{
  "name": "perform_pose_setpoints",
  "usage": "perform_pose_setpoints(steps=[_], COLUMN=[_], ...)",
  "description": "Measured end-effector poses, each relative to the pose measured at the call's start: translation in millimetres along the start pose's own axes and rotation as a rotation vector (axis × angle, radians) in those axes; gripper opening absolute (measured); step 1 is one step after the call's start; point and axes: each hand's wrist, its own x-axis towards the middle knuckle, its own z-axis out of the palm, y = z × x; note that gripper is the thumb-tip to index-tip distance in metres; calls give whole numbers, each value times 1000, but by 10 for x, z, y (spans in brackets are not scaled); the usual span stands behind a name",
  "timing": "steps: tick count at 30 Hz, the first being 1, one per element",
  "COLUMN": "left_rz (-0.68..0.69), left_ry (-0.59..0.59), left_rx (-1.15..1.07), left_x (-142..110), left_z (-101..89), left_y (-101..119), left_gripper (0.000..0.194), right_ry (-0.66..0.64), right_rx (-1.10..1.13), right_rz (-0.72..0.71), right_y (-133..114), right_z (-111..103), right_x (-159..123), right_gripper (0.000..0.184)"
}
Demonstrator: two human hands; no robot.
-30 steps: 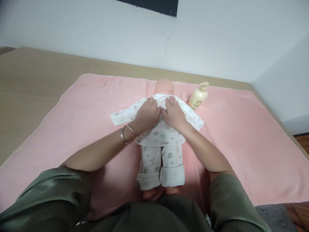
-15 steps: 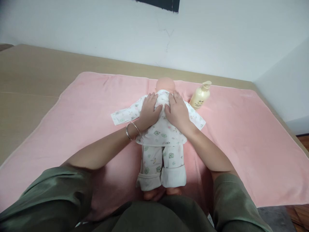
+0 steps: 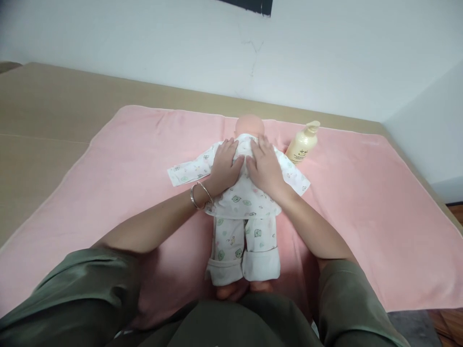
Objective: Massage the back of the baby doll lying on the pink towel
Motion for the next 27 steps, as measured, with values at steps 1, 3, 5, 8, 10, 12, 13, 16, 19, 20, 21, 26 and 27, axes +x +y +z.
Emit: perform_pose_setpoints(steps=[1, 3, 5, 8, 10, 12, 13, 16, 19, 20, 21, 26, 27], left_rz=[-2, -1, 7, 6, -1, 6, 11, 20, 17, 16, 15, 27, 30], left_ry=[0, -4, -6, -4, -7, -2, 4, 17, 8, 4, 0, -6, -7], left_rx=[-2, 1, 13, 27, 38, 43, 42, 40, 53, 59, 63, 82, 96], left_x=[1, 4, 6, 6, 7, 7, 7, 6, 4, 4, 4, 19, 27], left_z=[2, 4, 3, 3, 8, 16, 20, 25, 17, 14, 11, 24, 22], left_y=[-3, -6, -5, -2, -6, -15, -19, -25, -19, -17, -17, -32, -27], left_gripper=[55, 55, 56, 56, 56, 56, 56, 55, 56, 56, 57, 56, 55], right_ry=[-39, -66, -2, 40, -37, -96, -92, 3, 2, -32, -70, -179, -195], right_rx=[-4, -5, -2, -20, -45, -54, -50, -25, -38, -54, -73, -156, -169], right_rz=[12, 9, -15, -14, 8, 15, 13, 8, 12, 15, 17, 22, 28], right_y=[-5, -18, -30, -47, -57, -63, -65, -68, -80, -86, -93, -135, -152], right_z=[34, 85, 107, 109, 100, 75, 56, 5, 22, 41, 62, 76, 48], right_x=[-2, -9, -18, -22, -17, -9, -5, 2, 6, 6, 7, 30, 36], right_gripper=[55, 55, 53, 51, 51, 50, 50, 53, 53, 52, 50, 50, 50])
